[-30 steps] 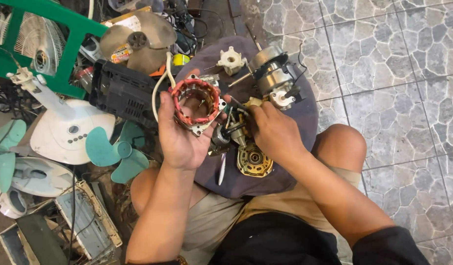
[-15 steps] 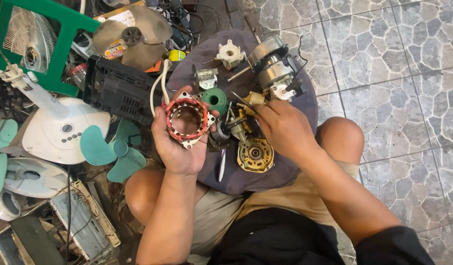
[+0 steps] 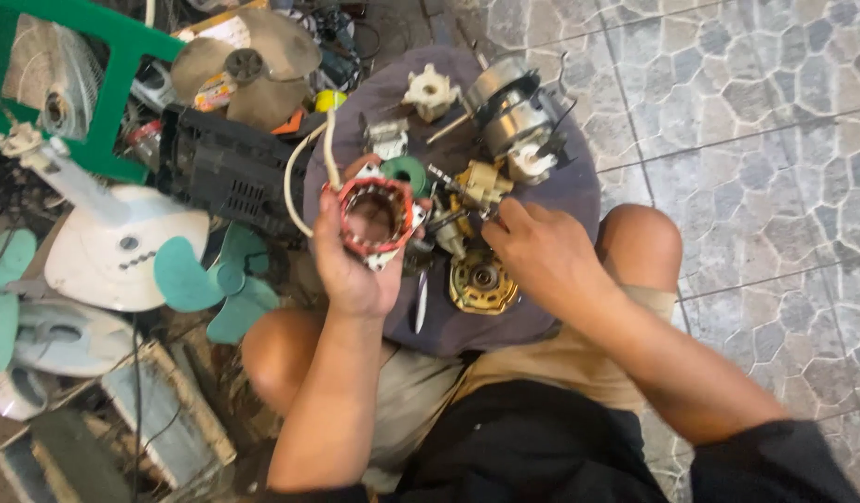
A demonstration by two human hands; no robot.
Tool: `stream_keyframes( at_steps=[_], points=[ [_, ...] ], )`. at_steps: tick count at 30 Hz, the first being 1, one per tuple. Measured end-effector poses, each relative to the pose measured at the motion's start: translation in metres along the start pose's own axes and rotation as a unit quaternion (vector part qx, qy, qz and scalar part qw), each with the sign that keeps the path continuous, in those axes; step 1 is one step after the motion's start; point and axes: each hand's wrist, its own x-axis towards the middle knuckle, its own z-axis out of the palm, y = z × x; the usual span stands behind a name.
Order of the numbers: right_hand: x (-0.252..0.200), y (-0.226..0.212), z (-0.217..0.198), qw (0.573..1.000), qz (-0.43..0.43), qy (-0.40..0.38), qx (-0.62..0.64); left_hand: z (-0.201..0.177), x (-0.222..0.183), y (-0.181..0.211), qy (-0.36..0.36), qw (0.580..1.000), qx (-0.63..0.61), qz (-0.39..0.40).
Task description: Disassembling and cleaning the stator of an electric fan motor using a screwdriver and scissors.
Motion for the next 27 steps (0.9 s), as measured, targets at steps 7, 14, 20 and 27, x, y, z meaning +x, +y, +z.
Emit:
stream_keyframes(
  at_steps=[7,14,20,27],
  points=[
    [0.003,-0.012,0.004,0.996,-0.033,-0.080,-0.005,0.006,0.006,0.000,-0.004,1.000,0.005,0.003],
    [0.003,-0.026,0.041,0.993,-0.004,-0.105,-0.050,0.014,0.010,-0.001,-0.023,1.000,-0.008,0.006],
    [0.000,-0.004,0.039,0.985,-0.077,-0.139,-0.066,0.002,0.012,-0.017,-0.034,0.999,-0.025,0.026],
    [-0.009,0.009,0.052,0.981,-0.094,-0.136,-0.104,0.005,0.018,-0.017,-0.076,0.995,-0.024,0.058]
  ],
)
